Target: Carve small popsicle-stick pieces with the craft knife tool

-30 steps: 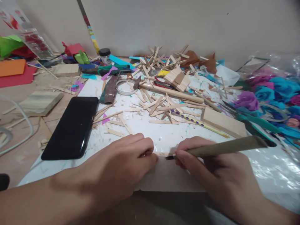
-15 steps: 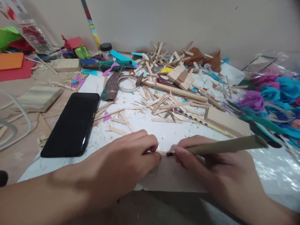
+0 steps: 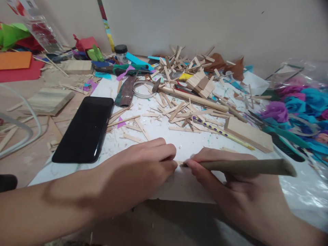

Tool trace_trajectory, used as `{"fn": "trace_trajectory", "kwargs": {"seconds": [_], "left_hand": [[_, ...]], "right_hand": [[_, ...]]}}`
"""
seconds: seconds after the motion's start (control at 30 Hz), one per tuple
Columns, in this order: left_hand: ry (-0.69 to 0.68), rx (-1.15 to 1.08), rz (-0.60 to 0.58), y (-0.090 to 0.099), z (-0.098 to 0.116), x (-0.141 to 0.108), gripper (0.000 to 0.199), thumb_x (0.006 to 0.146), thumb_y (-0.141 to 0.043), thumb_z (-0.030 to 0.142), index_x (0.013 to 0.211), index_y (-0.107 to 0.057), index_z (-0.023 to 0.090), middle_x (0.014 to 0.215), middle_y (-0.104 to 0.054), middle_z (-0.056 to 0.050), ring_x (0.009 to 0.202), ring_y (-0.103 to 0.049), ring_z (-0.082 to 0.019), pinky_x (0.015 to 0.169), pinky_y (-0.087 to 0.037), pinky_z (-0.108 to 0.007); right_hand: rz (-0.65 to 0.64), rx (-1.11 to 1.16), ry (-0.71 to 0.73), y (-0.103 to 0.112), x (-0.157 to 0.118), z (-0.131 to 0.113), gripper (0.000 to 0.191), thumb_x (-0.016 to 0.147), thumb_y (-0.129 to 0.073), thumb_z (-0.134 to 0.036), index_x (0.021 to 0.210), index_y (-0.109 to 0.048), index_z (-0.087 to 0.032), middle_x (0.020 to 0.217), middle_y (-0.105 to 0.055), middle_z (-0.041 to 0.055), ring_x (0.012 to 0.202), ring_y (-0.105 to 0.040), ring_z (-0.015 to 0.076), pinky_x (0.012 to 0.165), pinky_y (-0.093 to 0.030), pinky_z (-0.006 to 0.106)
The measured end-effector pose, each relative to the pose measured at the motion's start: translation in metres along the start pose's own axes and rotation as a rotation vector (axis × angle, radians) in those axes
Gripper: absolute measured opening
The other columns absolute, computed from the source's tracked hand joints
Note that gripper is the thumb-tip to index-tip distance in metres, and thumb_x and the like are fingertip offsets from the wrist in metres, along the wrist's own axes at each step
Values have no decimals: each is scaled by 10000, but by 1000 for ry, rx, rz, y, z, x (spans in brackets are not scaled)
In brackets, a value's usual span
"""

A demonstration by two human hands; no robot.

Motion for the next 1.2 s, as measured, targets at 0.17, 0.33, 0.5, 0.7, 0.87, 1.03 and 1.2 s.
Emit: {"fn": "trace_trajectory", "kwargs": {"seconds": [0.17, 0.33, 0.5, 0.7, 0.87, 1.03, 1.2], "left_hand": [[-26, 41, -31, -2, -2, -1, 233, 1033, -489, 90, 1049, -694, 199, 1111, -645, -21, 974, -558, -188, 835, -424, -311], [-26, 82, -32, -7, -5, -3, 296, 972, -485, 21, 1094, -677, 210, 1175, -649, -28, 1023, -565, -199, 844, -427, -318], [-18, 72, -65, -6, -2, -1, 304, 951, -471, 15, 1078, -673, 203, 1236, -655, -46, 1060, -578, -205, 834, -438, -300], [-2, 92, -109, -1, 1, 2, 307, 935, -448, 4, 1021, -685, 180, 1217, -664, -57, 1030, -585, -202, 842, -452, -303], [-33, 87, -101, 0, 0, 0, 311, 962, -460, 19, 1098, -682, 187, 1238, -669, -51, 1053, -592, -205, 847, -448, -313], [-56, 130, -66, -3, 0, -1, 303, 1035, -426, 48, 1102, -691, 178, 1197, -673, -57, 1005, -591, -210, 808, -433, -329], [-27, 136, -31, -2, 1, 2, 320, 1103, -424, 118, 986, -717, 166, 1037, -660, -30, 910, -573, -187, 773, -420, -311]], "right_hand": [[39, 206, -214, -1, -4, 11, 250, 979, -728, -363, 755, -787, -270, 774, -797, 20, 686, -705, 204, 614, -559, 303], [-14, 458, -319, -5, -2, 23, 312, 938, -787, -444, 711, -776, -230, 656, -738, 31, 600, -658, 185, 540, -522, 281], [-92, 682, -401, -12, 2, 35, 307, 903, -849, -475, 785, -807, -195, 702, -782, 57, 609, -696, 176, 590, -575, 279], [-43, 826, -427, -12, 1, 40, 282, 887, -883, -444, 797, -802, -189, 702, -774, 46, 604, -676, 153, 593, -560, 262], [-42, 680, -394, -8, 2, 35, 299, 947, -810, -411, 741, -781, -197, 673, -738, 31, 596, -659, 147, 568, -541, 246], [-13, 605, -372, -7, 5, 33, 274, 928, -808, -388, 713, -774, -222, 629, -717, 8, 568, -654, 132, 523, -516, 206], [-67, 598, -394, -5, 7, 37, 198, 912, -822, -430, 847, -800, -244, 606, -683, -6, 557, -621, 130, 477, -448, 192]]}}
Point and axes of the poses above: each hand's wrist, its own x-axis towards the middle knuckle, its own y-axis out of the back of the hand, z = x × y, the point moved 7 cm from there along x, towards the middle knuckle
